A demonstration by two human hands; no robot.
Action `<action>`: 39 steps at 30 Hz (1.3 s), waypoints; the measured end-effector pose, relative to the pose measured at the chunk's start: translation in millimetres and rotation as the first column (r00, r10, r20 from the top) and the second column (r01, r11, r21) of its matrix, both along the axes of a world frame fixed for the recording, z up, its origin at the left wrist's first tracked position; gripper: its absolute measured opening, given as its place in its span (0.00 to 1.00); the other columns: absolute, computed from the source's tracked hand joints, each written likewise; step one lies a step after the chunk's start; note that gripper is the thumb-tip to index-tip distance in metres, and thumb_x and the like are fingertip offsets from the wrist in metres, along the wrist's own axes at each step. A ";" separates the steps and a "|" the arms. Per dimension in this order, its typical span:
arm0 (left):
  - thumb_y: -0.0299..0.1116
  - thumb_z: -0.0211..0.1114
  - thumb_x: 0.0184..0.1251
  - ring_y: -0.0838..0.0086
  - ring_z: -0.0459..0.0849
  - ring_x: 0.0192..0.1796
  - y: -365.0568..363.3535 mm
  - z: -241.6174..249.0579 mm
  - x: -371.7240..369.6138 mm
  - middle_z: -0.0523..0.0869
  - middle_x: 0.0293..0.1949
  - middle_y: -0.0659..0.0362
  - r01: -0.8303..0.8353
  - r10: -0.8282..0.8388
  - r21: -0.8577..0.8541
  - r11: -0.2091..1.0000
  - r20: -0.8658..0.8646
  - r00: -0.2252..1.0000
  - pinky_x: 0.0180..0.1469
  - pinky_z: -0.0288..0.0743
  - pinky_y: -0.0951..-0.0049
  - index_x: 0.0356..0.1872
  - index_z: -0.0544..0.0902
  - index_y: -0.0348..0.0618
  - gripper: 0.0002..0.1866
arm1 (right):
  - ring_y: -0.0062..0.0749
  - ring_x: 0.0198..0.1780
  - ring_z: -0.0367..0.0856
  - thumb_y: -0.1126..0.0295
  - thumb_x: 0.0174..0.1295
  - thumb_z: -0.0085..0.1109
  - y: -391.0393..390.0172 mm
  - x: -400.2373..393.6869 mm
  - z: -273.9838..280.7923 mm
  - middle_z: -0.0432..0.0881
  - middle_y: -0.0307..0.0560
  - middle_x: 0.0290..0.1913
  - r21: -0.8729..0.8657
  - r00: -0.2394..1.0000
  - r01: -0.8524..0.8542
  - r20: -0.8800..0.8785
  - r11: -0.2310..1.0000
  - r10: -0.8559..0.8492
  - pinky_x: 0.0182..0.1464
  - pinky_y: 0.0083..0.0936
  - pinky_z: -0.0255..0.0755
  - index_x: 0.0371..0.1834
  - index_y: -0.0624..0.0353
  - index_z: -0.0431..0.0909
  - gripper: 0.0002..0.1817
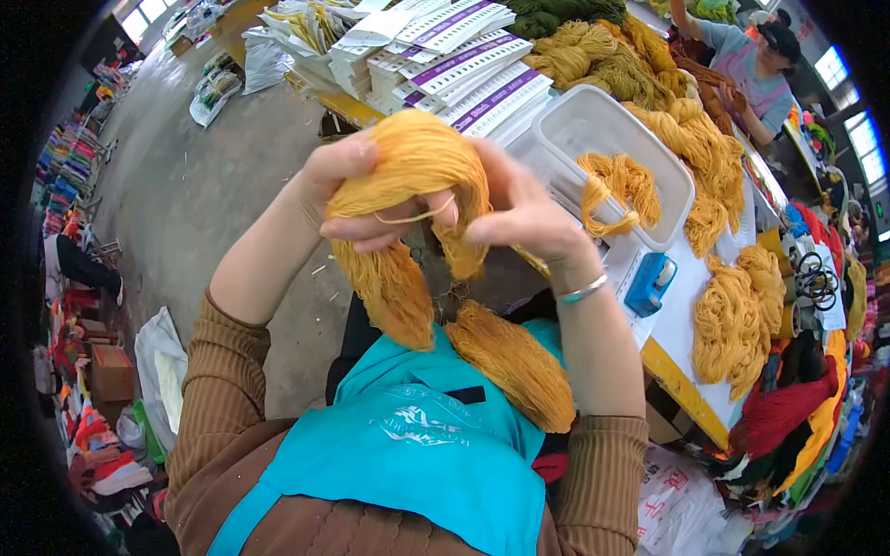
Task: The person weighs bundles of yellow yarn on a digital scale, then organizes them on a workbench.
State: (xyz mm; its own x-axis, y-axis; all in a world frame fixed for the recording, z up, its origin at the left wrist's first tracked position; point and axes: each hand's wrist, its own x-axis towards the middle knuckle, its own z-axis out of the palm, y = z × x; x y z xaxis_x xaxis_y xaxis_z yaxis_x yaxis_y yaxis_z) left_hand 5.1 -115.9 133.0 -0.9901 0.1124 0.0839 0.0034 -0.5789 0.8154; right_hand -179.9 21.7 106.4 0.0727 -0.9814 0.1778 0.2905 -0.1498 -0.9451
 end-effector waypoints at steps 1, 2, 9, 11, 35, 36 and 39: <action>0.52 0.57 0.72 0.82 0.74 0.09 2.2 9.1 -0.5 0.81 0.53 0.33 0.008 -0.008 0.007 1.000 -0.027 1.000 0.16 0.76 0.78 0.66 0.61 0.23 0.39 | 0.25 0.53 0.77 0.65 0.46 0.77 -1.3 5.0 -14.3 0.80 0.43 0.51 -0.022 0.997 -0.062 -0.056 0.998 0.061 0.58 0.27 0.70 0.58 0.63 0.73 0.34; 0.52 0.57 0.72 0.82 0.74 0.09 2.6 14.7 0.6 0.81 0.53 0.33 -0.014 0.014 -0.011 1.000 -0.034 0.999 0.16 0.76 0.78 0.66 0.62 0.24 0.38 | 0.26 0.53 0.77 0.66 0.46 0.77 -2.3 10.1 -25.3 0.80 0.42 0.51 -0.041 0.986 -0.126 -0.113 0.991 0.121 0.58 0.27 0.71 0.56 0.62 0.75 0.32; 0.51 0.61 0.67 0.78 0.73 0.09 -10.7 8.4 31.5 0.84 0.49 0.37 -0.087 0.084 -0.031 0.996 -0.095 0.992 0.18 0.77 0.74 0.68 0.64 0.31 0.38 | 0.23 0.36 0.82 0.83 0.52 0.61 -8.2 -14.4 -25.5 0.82 0.38 0.35 0.044 0.922 0.329 -0.234 0.943 -0.310 0.40 0.21 0.78 0.46 0.64 0.79 0.16; 0.54 0.67 0.61 0.75 0.82 0.17 -9.2 -2.6 37.0 0.85 0.49 0.38 -0.104 0.103 -0.097 0.990 -0.009 0.995 0.23 0.82 0.74 0.68 0.66 0.32 0.43 | 0.22 0.31 0.80 0.84 0.53 0.60 -5.3 -33.0 2.7 0.83 0.38 0.32 -0.008 0.935 0.349 -0.062 0.937 -0.349 0.35 0.19 0.75 0.44 0.63 0.81 0.14; 0.52 0.62 0.70 0.71 0.85 0.51 36.0 -24.9 -30.2 0.86 0.48 0.53 -0.174 0.149 -0.298 0.939 -0.105 0.983 0.55 0.78 0.69 0.65 0.73 0.34 0.33 | 0.29 0.59 0.79 0.74 0.52 0.70 28.2 -45.1 41.4 0.82 0.44 0.56 -0.295 0.776 0.216 -0.527 0.931 -0.347 0.63 0.35 0.71 0.58 0.59 0.78 0.26; 0.49 0.64 0.70 0.73 0.82 0.54 35.3 -24.6 -32.8 0.85 0.51 0.57 -0.241 0.206 -0.328 0.913 -0.137 0.969 0.58 0.76 0.69 0.66 0.73 0.38 0.32 | 0.30 0.60 0.79 0.75 0.54 0.69 33.6 -47.2 35.0 0.82 0.45 0.57 -0.241 0.849 0.274 -0.395 0.931 -0.352 0.63 0.35 0.71 0.58 0.61 0.77 0.25; 0.49 0.67 0.67 0.72 0.77 0.61 42.2 -4.5 -34.3 0.79 0.60 0.57 -0.364 0.223 -0.447 0.817 -0.337 0.915 0.63 0.72 0.67 0.68 0.70 0.39 0.35 | 0.33 0.60 0.79 0.75 0.62 0.61 39.4 -47.8 16.7 0.81 0.51 0.57 -0.218 0.879 0.410 -0.166 0.886 -0.447 0.63 0.34 0.72 0.56 0.66 0.77 0.19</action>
